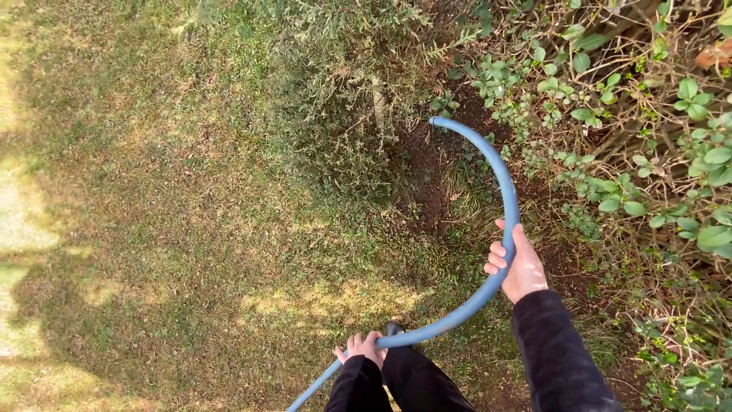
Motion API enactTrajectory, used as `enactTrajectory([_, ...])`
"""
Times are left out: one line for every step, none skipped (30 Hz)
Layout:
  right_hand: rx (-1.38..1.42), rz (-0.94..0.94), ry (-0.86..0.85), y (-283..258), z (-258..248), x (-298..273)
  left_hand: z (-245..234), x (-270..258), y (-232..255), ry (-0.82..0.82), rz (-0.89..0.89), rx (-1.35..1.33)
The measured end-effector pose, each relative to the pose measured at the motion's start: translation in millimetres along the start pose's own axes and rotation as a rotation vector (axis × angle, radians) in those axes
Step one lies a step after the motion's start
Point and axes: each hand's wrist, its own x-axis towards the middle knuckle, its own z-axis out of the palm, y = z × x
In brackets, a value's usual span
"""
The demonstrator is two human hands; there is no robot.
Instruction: The person waters various plants and shrubs in a garden using a blue hose. They move along a path, directing the water stream at the base of different bushes and trees.
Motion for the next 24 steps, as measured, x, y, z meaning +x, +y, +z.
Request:
enactTrajectory([-0.015, -0.001, 0.039, -3, 6, 2, -3, 2, -2, 0.037, 0.018, 0.005])
enactTrajectory([-0.014, 0.001, 0.037, -8, 18, 2, -13, 0, 0, 0.039, 0.016, 0.006])
enactTrajectory([-0.041, 0.025, 0.123, -15, 30, 3, -23, 0, 1, 0.034, 0.030, 0.031])
enactTrajectory([-0.069, 0.050, 0.208, -21, 41, 4, -33, -1, 3, 0.028, 0.044, 0.057])
enactTrajectory([-0.066, 0.047, 0.209, -18, 37, 16, -38, 1, 4, 0.030, 0.047, 0.060])
enactTrajectory([-0.074, 0.009, 0.234, -15, 33, 28, -42, 3, 5, 0.051, 0.052, 0.066])
enactTrajectory([-0.083, -0.028, 0.260, -11, 28, 39, -46, 5, 6, 0.071, 0.057, 0.071])
enactTrajectory([-0.081, -0.030, 0.262, -8, 27, 48, -46, 8, 6, 0.071, 0.059, 0.074])
enactTrajectory([-0.108, -0.045, 0.305, -5, 27, 57, -48, 13, 6, 0.087, 0.051, 0.072])
enactTrajectory([-0.136, -0.061, 0.348, -2, 27, 66, -50, 17, 6, 0.102, 0.043, 0.070])
enactTrajectory([-0.133, -0.063, 0.350, -3, 32, 69, -56, 17, 6, 0.103, 0.046, 0.073])
enactTrajectory([-0.144, -0.037, 0.353, -4, 37, 71, -62, 17, 6, 0.055, 0.020, 0.091])
enactTrajectory([-0.157, -0.011, 0.354, -5, 42, 74, -68, 17, 7, 0.007, -0.007, 0.107])
enactTrajectory([-0.156, -0.012, 0.354, -4, 44, 80, -68, 17, 6, 0.007, -0.006, 0.108])
enactTrajectory([-0.164, 0.005, 0.369, -2, 47, 86, -68, 18, 3, 0.038, -0.005, 0.109])
enactTrajectory([-0.173, 0.021, 0.383, 0, 50, 91, -69, 18, 0, 0.069, -0.005, 0.109])
enactTrajectory([-0.170, 0.024, 0.381, 2, 50, 95, -70, 18, -2, 0.070, -0.008, 0.111])
enactTrajectory([-0.157, 0.026, 0.389, 5, 50, 98, -70, 18, -4, 0.079, -0.007, 0.091])
enactTrajectory([-0.145, 0.028, 0.398, 6, 50, 101, -70, 17, -5, 0.088, -0.004, 0.070])
enactTrajectory([-0.144, 0.029, 0.398, 7, 48, 103, -71, 20, -5, 0.088, -0.006, 0.071])
enactTrajectory([-0.139, 0.034, 0.419, 9, 47, 105, -71, 22, -5, 0.073, -0.011, 0.083])
enactTrajectory([-0.135, 0.038, 0.439, 10, 45, 106, -70, 24, -5, 0.059, -0.017, 0.094])
enactTrajectory([-0.134, 0.038, 0.439, 11, 44, 107, -69, 25, -5, 0.059, -0.016, 0.094])
enactTrajectory([-0.140, 0.046, 0.463, 13, 43, 108, -68, 25, -5, 0.061, -0.024, 0.105])
